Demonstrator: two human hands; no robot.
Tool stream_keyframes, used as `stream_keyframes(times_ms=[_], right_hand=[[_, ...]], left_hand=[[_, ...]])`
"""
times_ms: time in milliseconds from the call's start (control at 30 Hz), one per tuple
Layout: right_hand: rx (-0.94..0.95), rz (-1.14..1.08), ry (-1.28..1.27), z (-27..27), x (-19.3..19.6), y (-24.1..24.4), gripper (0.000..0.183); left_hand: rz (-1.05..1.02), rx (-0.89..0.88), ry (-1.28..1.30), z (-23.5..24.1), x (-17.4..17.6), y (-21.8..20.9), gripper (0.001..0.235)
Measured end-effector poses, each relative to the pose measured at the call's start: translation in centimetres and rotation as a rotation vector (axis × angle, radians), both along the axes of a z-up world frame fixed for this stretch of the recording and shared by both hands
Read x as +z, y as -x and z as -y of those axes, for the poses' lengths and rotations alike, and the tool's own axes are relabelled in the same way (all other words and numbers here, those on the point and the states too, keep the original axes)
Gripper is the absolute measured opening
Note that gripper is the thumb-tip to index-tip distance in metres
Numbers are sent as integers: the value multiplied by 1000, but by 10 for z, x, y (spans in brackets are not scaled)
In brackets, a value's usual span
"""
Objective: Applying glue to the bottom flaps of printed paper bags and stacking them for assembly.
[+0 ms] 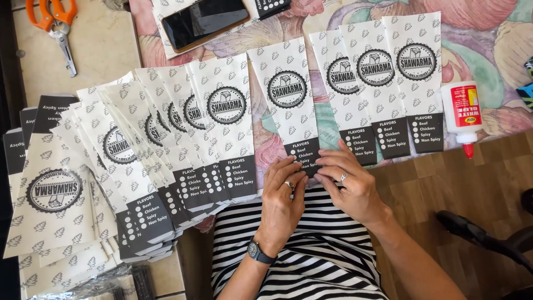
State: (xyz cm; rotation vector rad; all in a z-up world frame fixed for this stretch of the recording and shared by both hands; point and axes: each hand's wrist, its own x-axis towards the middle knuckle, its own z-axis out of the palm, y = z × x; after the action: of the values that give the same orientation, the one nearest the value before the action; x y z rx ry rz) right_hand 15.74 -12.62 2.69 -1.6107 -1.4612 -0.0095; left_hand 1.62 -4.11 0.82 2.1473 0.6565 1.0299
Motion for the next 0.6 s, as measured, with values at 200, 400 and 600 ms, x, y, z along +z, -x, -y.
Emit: stream_keyframes(times_ms=[200,400,600], right_hand=[[-23,-154,75,1,3,-4,4],[-111,-108,75,18,2,-14,24],[-244,127,112,45,-12,-32,25]], left_hand=[[-8,-16,155,-6,7,-2,13],[-190,-142,-7,-9,11,2,32],[-255,-210,-45,-7,13,-12,39]])
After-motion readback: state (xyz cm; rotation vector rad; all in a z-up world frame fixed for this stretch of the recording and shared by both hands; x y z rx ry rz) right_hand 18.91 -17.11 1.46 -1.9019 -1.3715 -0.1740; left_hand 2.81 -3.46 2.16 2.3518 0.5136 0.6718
